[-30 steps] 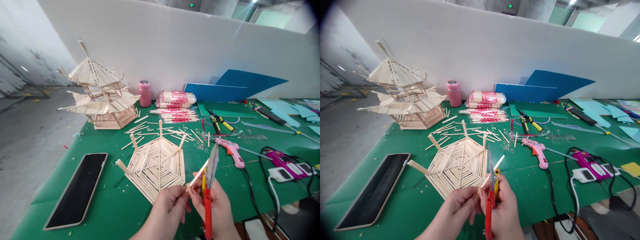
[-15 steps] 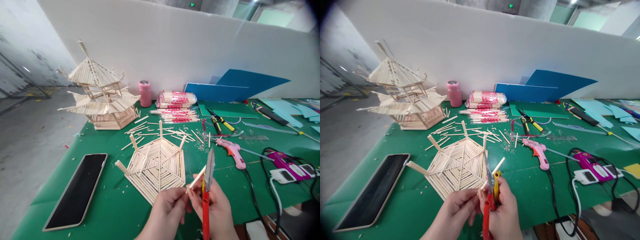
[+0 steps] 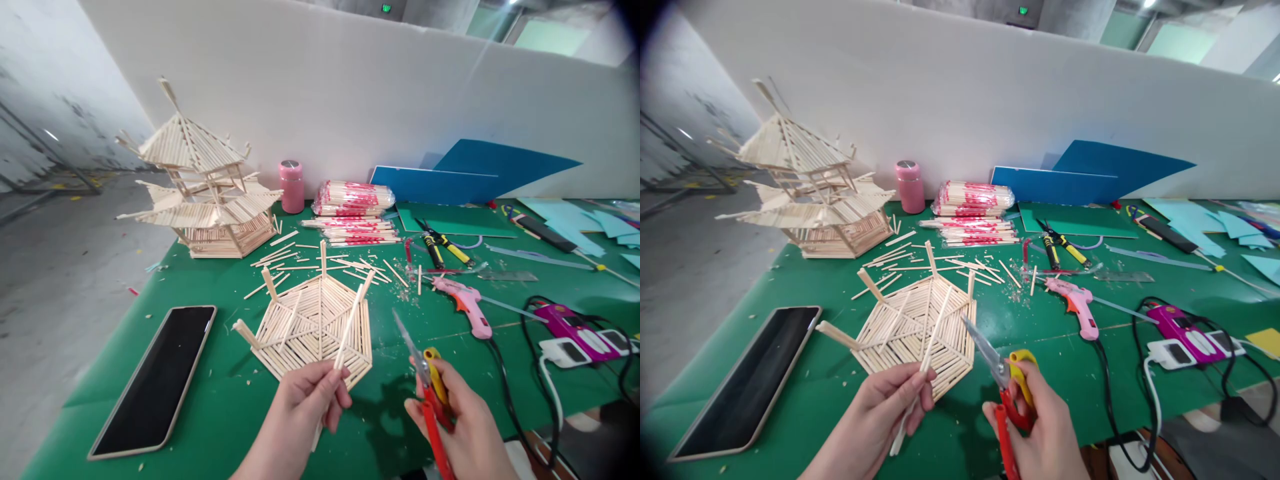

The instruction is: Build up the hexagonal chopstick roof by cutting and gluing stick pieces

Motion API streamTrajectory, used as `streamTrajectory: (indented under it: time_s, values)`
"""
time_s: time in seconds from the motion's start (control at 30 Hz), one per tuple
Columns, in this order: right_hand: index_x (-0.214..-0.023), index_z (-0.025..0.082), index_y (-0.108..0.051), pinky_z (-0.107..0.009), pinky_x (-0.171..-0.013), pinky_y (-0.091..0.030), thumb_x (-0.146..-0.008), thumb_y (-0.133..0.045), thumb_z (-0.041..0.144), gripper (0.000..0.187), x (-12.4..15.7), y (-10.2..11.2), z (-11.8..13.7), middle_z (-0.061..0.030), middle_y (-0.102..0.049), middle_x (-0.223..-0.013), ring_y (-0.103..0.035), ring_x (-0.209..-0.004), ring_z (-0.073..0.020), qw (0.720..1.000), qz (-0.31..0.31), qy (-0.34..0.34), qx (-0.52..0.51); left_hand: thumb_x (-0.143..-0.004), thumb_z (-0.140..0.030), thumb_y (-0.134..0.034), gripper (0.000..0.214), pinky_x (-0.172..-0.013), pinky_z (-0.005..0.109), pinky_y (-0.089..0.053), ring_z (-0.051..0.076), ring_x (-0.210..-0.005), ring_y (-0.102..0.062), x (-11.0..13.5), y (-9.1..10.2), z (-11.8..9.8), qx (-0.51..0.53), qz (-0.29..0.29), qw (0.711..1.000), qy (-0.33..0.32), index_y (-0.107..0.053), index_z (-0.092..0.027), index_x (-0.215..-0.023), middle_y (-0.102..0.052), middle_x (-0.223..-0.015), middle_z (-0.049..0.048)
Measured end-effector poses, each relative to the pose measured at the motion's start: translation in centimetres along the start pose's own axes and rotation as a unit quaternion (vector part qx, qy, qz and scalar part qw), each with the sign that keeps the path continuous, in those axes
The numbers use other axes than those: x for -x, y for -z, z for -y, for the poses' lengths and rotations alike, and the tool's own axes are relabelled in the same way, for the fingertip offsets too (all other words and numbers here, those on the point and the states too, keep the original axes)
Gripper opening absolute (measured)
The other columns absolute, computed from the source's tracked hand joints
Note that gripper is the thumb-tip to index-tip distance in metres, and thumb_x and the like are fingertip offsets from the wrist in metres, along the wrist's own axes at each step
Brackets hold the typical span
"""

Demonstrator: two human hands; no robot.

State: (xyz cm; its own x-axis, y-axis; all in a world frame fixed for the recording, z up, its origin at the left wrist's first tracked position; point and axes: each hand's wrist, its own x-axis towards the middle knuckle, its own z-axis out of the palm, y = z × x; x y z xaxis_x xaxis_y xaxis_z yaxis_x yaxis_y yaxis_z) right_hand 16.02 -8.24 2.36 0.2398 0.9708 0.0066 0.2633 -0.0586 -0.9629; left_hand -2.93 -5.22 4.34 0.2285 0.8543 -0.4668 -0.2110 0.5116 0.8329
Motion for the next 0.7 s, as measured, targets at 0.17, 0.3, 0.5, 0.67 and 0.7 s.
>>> streamTrajectory:
  time_s: [0.17,0.3,0.5,0.67,0.7]
  values:
    - [-0.098,0.020,-0.046,-0.019,-0.054,-0.051,-0.067,-0.063,0.029,0.037,-0.2,2.3,-0.6,-0.0021,-0.057,-0.074,-0.060,-0.059,-0.0144,0.965,0.169,-0.023,0.201,-0.075,-0.031,-0.056,0.022,-0.045,0.019,-0.028,0.006,-0.042,-0.038,0.5,0.6,-0.7,-0.001,-0.021,1.000,-0.018,-0.061,-0.012,-0.065,-0.054,-0.056,-0.0002]
    - [-0.102,0.019,-0.047,-0.023,-0.063,-0.052,-0.069,-0.059,0.037,0.040,-0.4,2.5,-1.0,-0.0052,-0.060,-0.079,-0.062,-0.068,-0.0176,0.933,0.196,-0.009,0.301,-0.078,-0.032,-0.052,0.031,-0.047,0.019,-0.027,0.006,-0.042,-0.035,1.1,0.5,-1.1,-0.066,-0.027,0.997,-0.033,-0.058,-0.012,-0.055,-0.046,-0.044,-0.0024]
    - [-0.110,0.018,-0.048,-0.025,-0.064,-0.053,-0.072,-0.053,0.032,0.041,-0.8,2.5,-1.8,-0.0063,-0.065,-0.086,-0.063,-0.070,-0.0181,0.916,0.190,0.007,0.355,-0.076,-0.034,-0.055,0.027,-0.044,0.019,-0.029,0.006,-0.042,-0.038,1.3,1.1,-0.4,-0.044,-0.060,0.997,-0.034,-0.059,-0.013,-0.059,-0.054,-0.054,0.0002]
    - [-0.109,0.015,-0.054,-0.031,-0.054,-0.051,-0.071,-0.052,0.032,0.041,-1.5,1.8,-0.8,-0.0041,-0.063,-0.067,-0.060,-0.055,-0.0190,0.878,0.192,0.051,0.435,-0.075,-0.032,-0.057,0.021,-0.044,0.018,-0.031,0.006,-0.044,-0.039,1.5,2.2,-0.5,-0.018,-0.101,0.993,-0.053,-0.060,-0.013,-0.064,-0.054,-0.058,0.0002]
    - [-0.109,0.014,-0.055,-0.032,-0.054,-0.051,-0.072,-0.051,0.033,0.041,-1.7,1.6,-0.5,-0.0048,-0.064,-0.068,-0.060,-0.055,-0.0197,0.869,0.198,0.062,0.449,-0.074,-0.032,-0.057,0.022,-0.044,0.018,-0.031,0.006,-0.044,-0.038,1.5,2.4,-0.6,-0.017,-0.107,0.993,-0.052,-0.060,-0.013,-0.064,-0.054,-0.057,0.0002]
